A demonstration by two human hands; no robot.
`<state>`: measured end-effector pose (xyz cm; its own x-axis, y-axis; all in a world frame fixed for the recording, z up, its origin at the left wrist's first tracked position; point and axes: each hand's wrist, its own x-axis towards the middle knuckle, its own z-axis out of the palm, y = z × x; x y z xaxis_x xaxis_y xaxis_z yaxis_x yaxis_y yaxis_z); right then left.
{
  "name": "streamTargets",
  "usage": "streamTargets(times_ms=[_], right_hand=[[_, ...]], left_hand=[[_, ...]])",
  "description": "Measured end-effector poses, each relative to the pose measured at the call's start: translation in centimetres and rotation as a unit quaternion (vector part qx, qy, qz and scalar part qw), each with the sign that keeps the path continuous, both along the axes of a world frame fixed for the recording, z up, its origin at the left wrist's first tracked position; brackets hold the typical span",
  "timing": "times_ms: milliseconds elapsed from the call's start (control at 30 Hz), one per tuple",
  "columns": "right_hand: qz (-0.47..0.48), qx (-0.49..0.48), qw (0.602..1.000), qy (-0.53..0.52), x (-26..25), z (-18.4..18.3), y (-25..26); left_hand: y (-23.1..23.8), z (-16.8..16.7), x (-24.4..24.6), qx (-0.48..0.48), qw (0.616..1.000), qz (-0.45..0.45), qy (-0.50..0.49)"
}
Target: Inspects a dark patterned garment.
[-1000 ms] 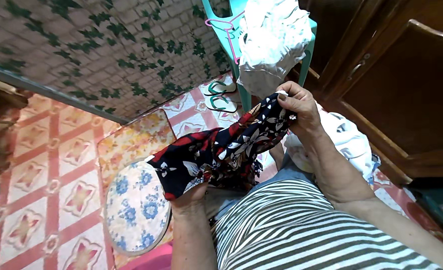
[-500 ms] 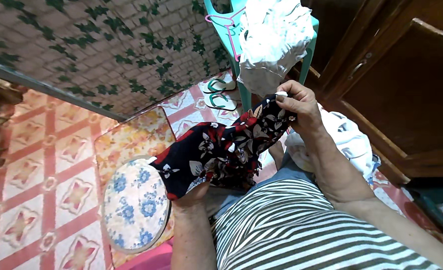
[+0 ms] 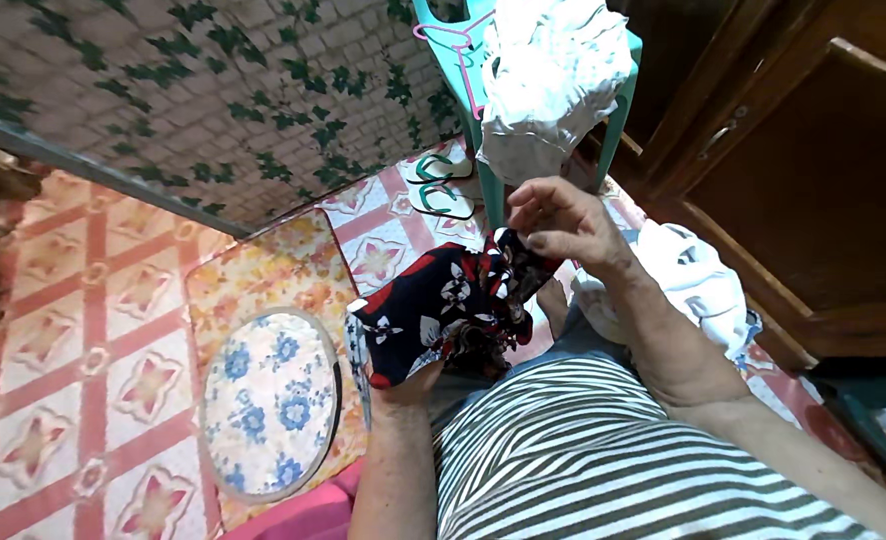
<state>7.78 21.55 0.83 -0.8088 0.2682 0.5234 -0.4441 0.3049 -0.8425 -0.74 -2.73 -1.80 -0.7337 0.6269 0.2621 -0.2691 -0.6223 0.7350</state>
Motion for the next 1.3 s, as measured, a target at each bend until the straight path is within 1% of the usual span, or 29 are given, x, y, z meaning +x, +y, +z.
streamTargets(times_ms=[100, 167, 233, 300, 400, 533, 633, 700, 767, 833, 867, 933, 1000, 1033, 1067, 1100, 1133, 1200, 1300], right_hand=[[0.070, 0.054, 0.995, -0.048, -0.2, -0.1, -1.3], [0.092, 0.049, 0.994, -0.046, -0.4, -0.4, -2.1], [0.075, 0.040, 0.996, -0.037, -0.5, -0.4, -2.5], [0.044, 0.047, 0.998, -0.002, -0.6, -0.7, -2.3], [-0.019, 0.039, 0.998, 0.044, -0.5, -0.9, -1.8], [-0.087, -0.027, 0.993, 0.074, -0.5, -0.8, -1.3], [-0.086, -0.065, 0.991, 0.074, -0.9, -1.3, -1.5], [-0.076, -0.102, 0.991, 0.046, -1.1, -1.4, -1.9], [-0.063, -0.130, 0.990, 0.006, -1.0, -1.4, -2.2], [-0.034, -0.122, 0.991, -0.032, -0.8, -1.1, -2.1], [-0.014, -0.094, 0.994, -0.051, -0.7, -1.0, -2.0], [0.041, 0.007, 0.994, -0.097, -0.5, -0.7, -1.7], [0.085, 0.113, 0.976, -0.165, -0.5, -0.3, -1.7], [0.105, 0.144, 0.963, -0.201, -0.6, 0.0, -1.7], [0.109, 0.164, 0.957, -0.214, -0.6, 0.1, -1.8], [0.097, 0.172, 0.960, -0.199, -0.7, -0.2, -1.9], [0.074, 0.167, 0.968, -0.171, -0.7, -0.6, -1.9], [0.032, 0.118, 0.985, -0.122, -0.5, -1.0, -1.7], [-0.021, 0.023, 0.998, -0.062, -0.2, -0.6, -1.4]], left_hand=[[0.1, -0.3, 0.2, -0.007, 1.000, -0.022, -0.006], [0.1, -0.2, 0.1, -0.017, 0.999, -0.036, -0.011], [0.3, 0.0, -0.2, -0.029, 0.998, -0.046, -0.012], [0.6, 0.5, -0.4, -0.048, 0.997, -0.056, -0.016], [1.3, 1.3, -0.3, -0.096, 0.988, -0.018, -0.116], [2.8, 1.4, -1.1, -0.060, 0.973, 0.013, -0.223], [3.8, 1.2, -1.5, -0.019, 0.951, 0.043, -0.304], [4.2, 1.0, -1.6, -0.003, 0.945, 0.037, -0.326], [4.2, 0.8, -1.5, 0.006, 0.944, 0.025, -0.328], [4.2, 0.7, -1.3, -0.003, 0.948, 0.024, -0.318], [4.1, 0.6, -1.3, -0.004, 0.950, 0.022, -0.311], [4.0, 0.5, -1.4, -0.007, 0.952, 0.024, -0.305], [4.1, 0.6, -1.4, -0.022, 0.949, 0.043, -0.312], [4.1, 0.7, -1.4, -0.029, 0.948, 0.049, -0.314], [4.0, 0.7, -1.4, -0.034, 0.947, 0.050, -0.315], [3.9, 0.7, -1.4, -0.039, 0.948, 0.045, -0.314], [3.8, 0.8, -1.4, -0.054, 0.949, 0.039, -0.308], [3.6, 0.9, -1.5, -0.101, 0.955, 0.024, -0.277], [3.5, 0.6, -1.6, -0.194, 0.967, -0.005, -0.162]])
